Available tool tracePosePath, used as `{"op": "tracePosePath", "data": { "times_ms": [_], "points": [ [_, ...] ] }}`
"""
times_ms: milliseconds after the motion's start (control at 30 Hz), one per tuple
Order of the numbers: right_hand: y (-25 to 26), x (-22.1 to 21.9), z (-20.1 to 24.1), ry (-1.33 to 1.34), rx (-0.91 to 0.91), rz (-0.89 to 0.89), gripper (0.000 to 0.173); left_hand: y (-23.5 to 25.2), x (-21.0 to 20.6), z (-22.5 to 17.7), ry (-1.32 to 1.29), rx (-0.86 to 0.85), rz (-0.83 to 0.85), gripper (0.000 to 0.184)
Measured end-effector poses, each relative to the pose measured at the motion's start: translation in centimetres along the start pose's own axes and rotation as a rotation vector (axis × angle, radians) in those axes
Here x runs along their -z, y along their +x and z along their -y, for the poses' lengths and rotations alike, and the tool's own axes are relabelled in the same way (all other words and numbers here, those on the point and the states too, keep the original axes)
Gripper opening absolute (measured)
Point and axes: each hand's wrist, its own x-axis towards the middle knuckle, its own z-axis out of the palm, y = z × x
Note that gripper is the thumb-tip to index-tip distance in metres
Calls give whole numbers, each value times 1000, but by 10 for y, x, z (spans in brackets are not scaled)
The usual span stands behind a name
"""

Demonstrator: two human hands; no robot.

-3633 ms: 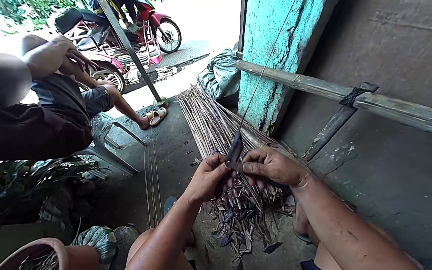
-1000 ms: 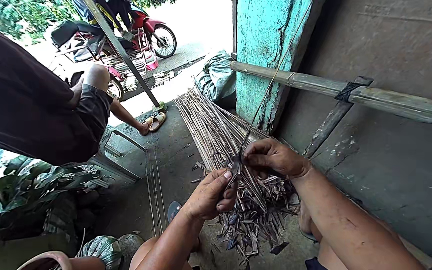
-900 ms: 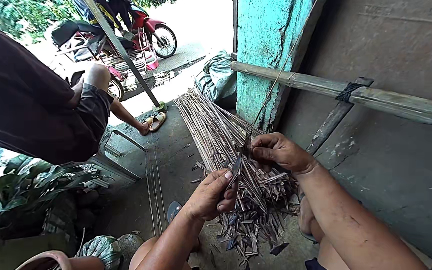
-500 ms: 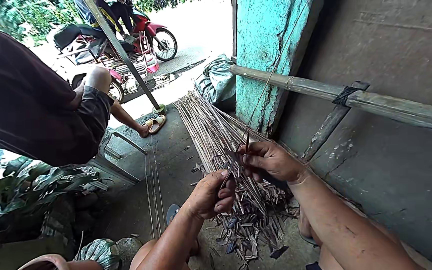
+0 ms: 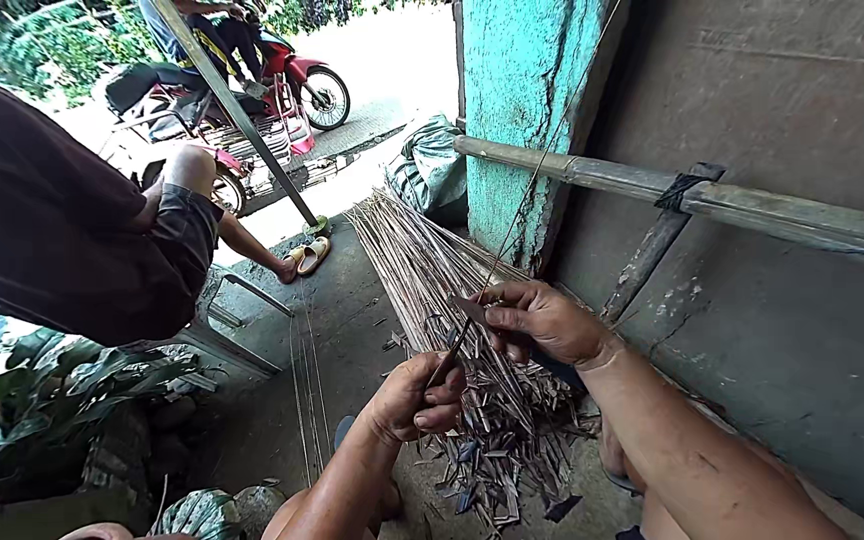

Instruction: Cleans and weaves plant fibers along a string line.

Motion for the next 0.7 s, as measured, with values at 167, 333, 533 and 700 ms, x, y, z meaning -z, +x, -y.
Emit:
{"op": "tracePosePath", "data": {
  "times_ms": [167, 333, 533, 700],
  "points": [
    [-7, 25, 33, 19, 206, -402, 28, -5, -1, 1, 240, 6, -42, 36],
    [-10, 29, 39, 37, 290, -568, 28, -5, 2, 3, 515, -91, -145, 38],
    [-6, -6, 1, -70, -34, -101, 26, -2, -1, -1, 487, -202, -227, 38],
    [-6, 10, 19, 8, 101, -271, 24, -6, -1, -2, 514, -152, -189, 38]
  ]
}}
